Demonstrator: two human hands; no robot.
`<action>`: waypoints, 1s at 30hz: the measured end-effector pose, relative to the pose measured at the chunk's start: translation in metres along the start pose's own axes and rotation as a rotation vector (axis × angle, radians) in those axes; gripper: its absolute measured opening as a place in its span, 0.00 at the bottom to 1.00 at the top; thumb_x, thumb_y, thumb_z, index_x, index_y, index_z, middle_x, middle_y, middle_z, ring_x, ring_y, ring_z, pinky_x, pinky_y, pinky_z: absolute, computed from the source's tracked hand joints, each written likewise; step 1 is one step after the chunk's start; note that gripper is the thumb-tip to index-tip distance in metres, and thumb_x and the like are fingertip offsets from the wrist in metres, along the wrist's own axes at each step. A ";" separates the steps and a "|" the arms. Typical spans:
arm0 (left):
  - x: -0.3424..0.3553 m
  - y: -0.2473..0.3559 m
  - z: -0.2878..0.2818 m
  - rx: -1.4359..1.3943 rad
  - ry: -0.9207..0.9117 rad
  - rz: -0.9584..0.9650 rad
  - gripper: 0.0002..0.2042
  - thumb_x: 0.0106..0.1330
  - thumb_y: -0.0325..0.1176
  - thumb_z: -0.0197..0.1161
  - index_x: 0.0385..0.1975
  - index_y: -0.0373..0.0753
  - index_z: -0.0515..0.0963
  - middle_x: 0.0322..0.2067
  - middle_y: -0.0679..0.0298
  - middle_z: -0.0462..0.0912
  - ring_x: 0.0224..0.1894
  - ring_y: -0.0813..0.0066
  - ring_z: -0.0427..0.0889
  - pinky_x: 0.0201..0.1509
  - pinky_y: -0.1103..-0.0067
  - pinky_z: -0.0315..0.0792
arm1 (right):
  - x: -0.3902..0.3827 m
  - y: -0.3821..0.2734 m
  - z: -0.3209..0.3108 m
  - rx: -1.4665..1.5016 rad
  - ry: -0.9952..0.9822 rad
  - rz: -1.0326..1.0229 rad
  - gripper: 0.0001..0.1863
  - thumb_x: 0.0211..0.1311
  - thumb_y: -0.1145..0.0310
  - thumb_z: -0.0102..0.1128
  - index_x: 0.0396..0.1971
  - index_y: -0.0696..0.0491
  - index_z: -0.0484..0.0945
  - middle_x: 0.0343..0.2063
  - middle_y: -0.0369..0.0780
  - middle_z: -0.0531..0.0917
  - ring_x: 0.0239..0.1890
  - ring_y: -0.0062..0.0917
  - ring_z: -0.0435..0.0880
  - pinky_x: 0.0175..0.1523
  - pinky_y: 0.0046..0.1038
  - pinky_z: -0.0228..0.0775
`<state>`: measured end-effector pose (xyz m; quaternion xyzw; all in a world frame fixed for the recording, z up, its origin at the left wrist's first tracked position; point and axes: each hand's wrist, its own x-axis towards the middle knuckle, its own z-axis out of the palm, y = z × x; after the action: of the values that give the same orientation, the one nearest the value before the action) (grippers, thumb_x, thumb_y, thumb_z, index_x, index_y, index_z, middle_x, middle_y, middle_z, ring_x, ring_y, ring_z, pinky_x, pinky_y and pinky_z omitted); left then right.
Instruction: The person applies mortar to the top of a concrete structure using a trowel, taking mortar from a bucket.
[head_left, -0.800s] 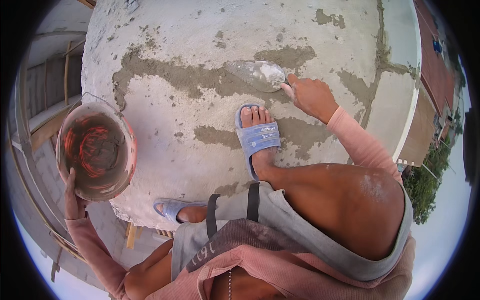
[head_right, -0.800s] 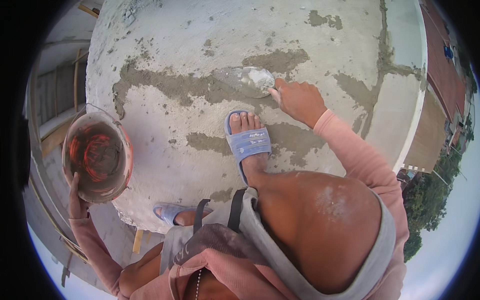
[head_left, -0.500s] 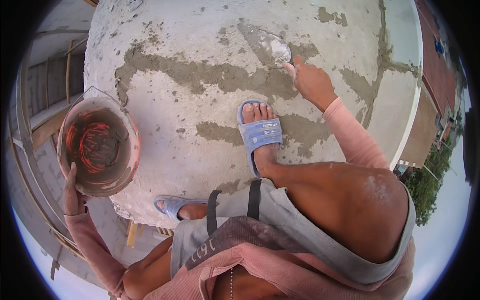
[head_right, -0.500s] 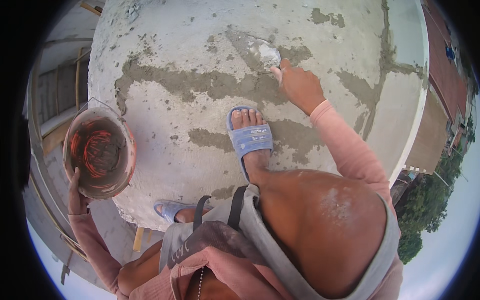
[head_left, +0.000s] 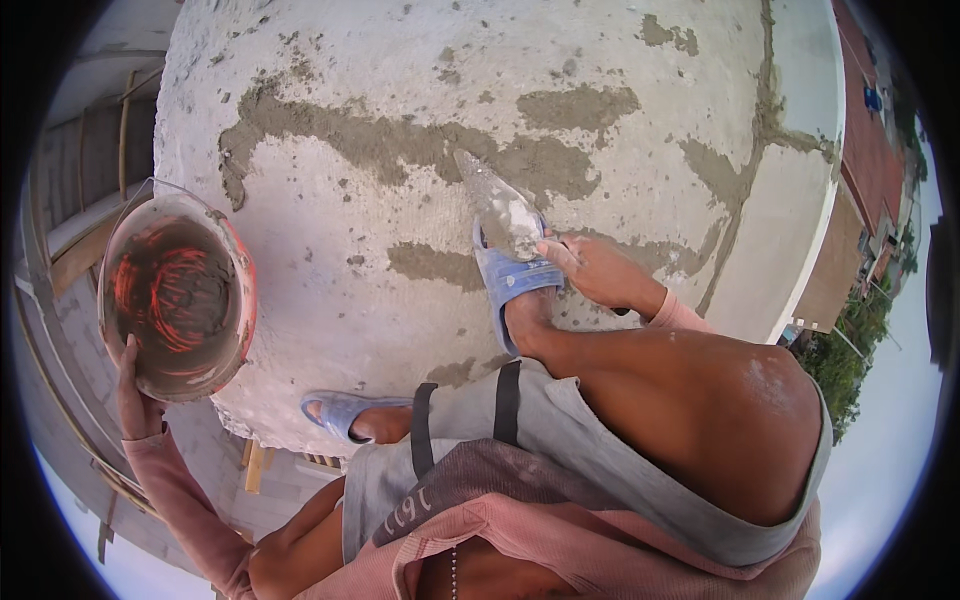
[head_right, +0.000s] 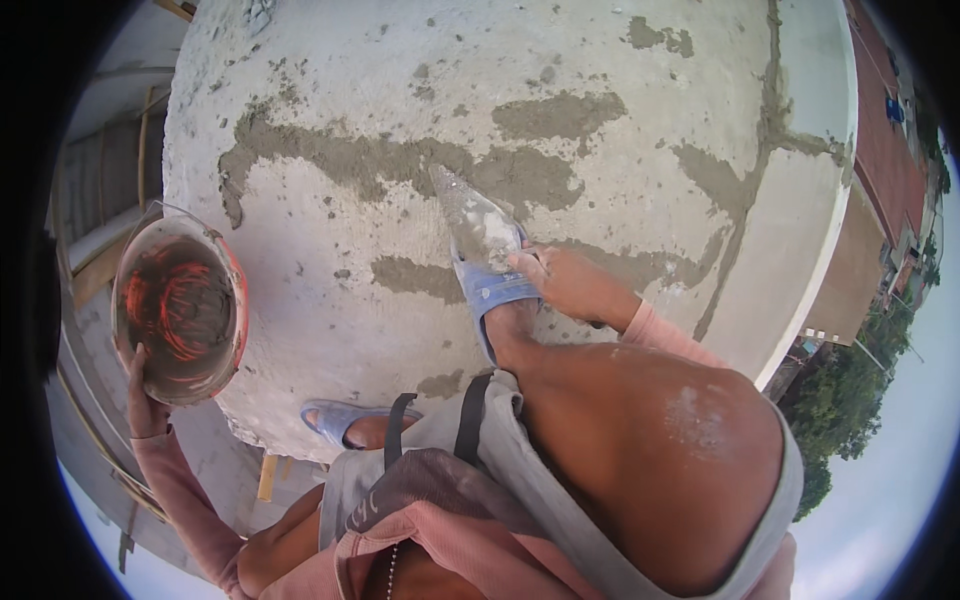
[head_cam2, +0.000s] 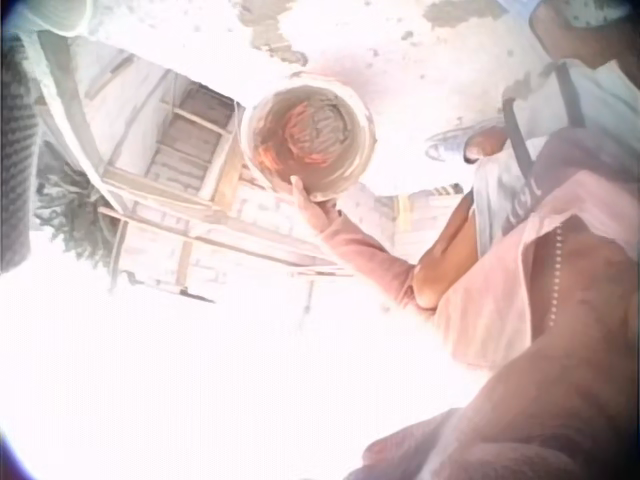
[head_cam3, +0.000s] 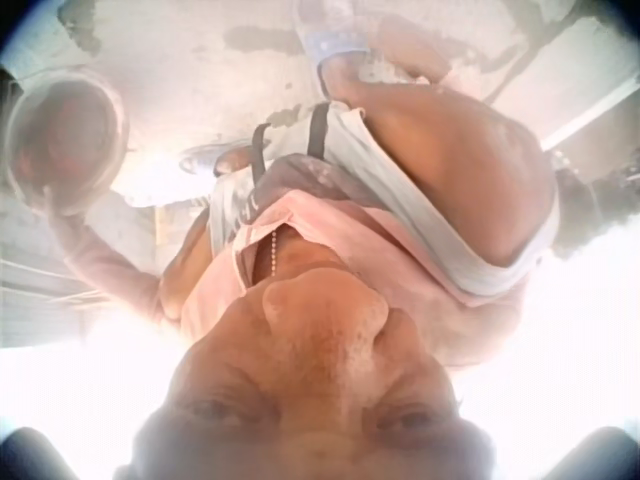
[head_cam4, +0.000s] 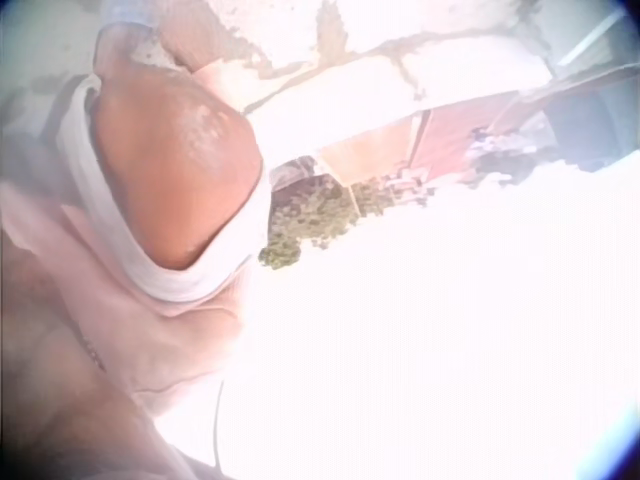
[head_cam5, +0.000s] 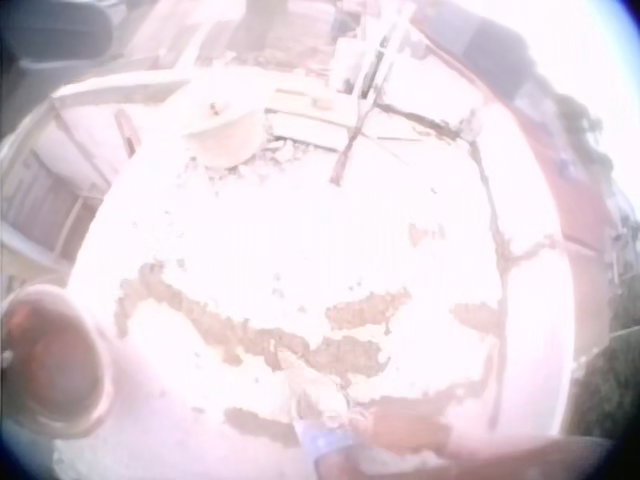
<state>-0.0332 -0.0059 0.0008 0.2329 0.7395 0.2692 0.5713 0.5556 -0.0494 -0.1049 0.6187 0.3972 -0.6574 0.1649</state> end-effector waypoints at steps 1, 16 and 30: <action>0.000 -0.003 0.019 -0.017 0.071 0.046 0.32 0.77 0.39 0.56 0.77 0.48 0.50 0.66 0.59 0.68 0.58 0.73 0.78 0.50 0.79 0.79 | 0.004 -0.012 -0.005 -0.002 0.000 -0.019 0.41 0.76 0.37 0.38 0.60 0.64 0.74 0.38 0.58 0.85 0.33 0.50 0.86 0.43 0.46 0.77; 0.009 -0.021 0.002 -0.160 0.034 0.195 0.29 0.79 0.44 0.52 0.76 0.45 0.54 0.69 0.60 0.65 0.68 0.68 0.69 0.67 0.70 0.69 | -0.002 0.079 -0.071 -0.660 0.616 0.063 0.27 0.78 0.43 0.38 0.45 0.55 0.74 0.31 0.56 0.85 0.37 0.57 0.84 0.46 0.53 0.74; 0.049 -0.019 -0.012 -0.294 -0.099 0.302 0.27 0.79 0.39 0.52 0.74 0.42 0.59 0.70 0.62 0.66 0.71 0.67 0.65 0.75 0.68 0.60 | 0.067 0.010 -0.128 -0.270 0.957 -0.179 0.25 0.77 0.54 0.46 0.48 0.66 0.74 0.32 0.59 0.85 0.35 0.56 0.86 0.44 0.50 0.77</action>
<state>-0.0567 0.0101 -0.0445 0.2679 0.6200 0.4450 0.5881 0.6378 0.0556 -0.1611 0.7875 0.5611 -0.2545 -0.0143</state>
